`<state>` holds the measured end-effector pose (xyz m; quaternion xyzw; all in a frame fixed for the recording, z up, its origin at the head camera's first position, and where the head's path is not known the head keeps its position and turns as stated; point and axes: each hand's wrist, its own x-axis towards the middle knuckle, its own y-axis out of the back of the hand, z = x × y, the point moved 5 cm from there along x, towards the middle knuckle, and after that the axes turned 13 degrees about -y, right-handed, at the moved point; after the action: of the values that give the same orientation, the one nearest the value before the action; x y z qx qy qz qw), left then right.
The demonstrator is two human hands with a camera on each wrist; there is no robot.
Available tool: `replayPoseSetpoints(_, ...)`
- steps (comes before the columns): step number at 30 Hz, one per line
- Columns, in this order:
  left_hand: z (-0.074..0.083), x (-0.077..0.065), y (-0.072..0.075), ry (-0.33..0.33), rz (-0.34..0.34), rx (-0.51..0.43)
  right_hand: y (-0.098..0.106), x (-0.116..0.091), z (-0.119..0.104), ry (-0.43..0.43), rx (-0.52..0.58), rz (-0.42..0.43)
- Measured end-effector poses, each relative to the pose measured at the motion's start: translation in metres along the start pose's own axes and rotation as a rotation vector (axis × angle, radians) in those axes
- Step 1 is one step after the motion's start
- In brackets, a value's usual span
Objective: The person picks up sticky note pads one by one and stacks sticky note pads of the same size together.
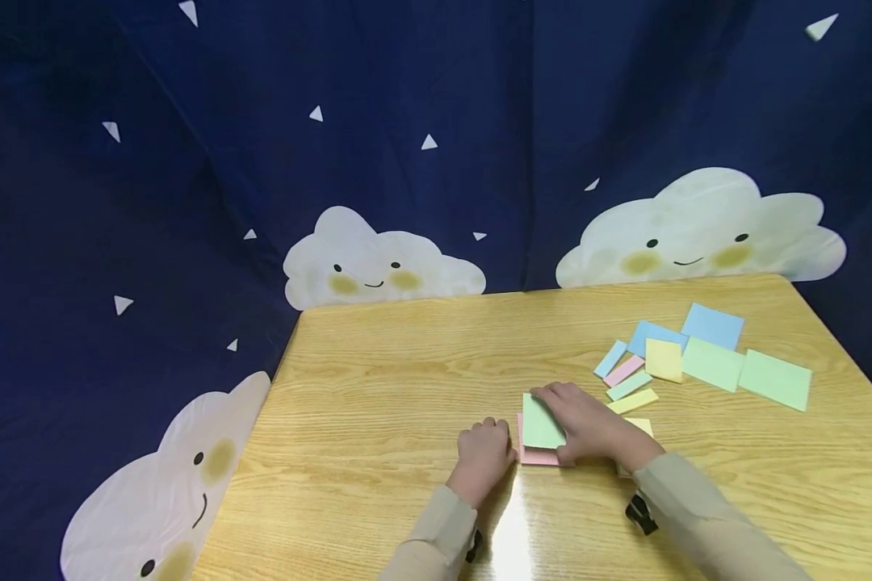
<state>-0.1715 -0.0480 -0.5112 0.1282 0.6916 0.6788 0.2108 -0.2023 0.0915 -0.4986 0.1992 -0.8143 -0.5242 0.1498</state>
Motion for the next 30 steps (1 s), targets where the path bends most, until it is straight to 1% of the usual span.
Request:
replayPoseSetpoints(4, -0.001, 0.0, 0.001, -0.001, -0.001, -0.006, -0.011, 0.0, -0.002, 0.07, -0.027, -0.008)
replayPoseSetpoints(7, 0.0, -0.001, 0.002, -0.005, 0.012, -0.004, -0.017, 0.0, -0.002, 0.093, -0.031, -0.012)
replayPoseSetpoints(11, 0.0, -0.002, 0.003, -0.013, 0.036, -0.01, -0.022, 0.0, -0.001, 0.088, -0.024, -0.029)
replayPoseSetpoints(13, 0.001, -0.002, 0.002, -0.019, 0.037, -0.016, -0.024, 0.0, -0.001, 0.083, -0.019, -0.038)
replayPoseSetpoints(20, 0.003, 0.0, -0.001, -0.011, -0.005, -0.045, -0.027, -0.002, 0.001, 0.08, 0.0, -0.057)
replayPoseSetpoints(26, 0.004, 0.0, -0.006, -0.003, -0.012, -0.074, -0.029, -0.003, 0.002, 0.102, 0.016, -0.04)
replayPoseSetpoints(30, 0.005, 0.001, -0.01, -0.003, -0.017, -0.07, -0.031, -0.002, 0.003, 0.107, 0.021, -0.055)
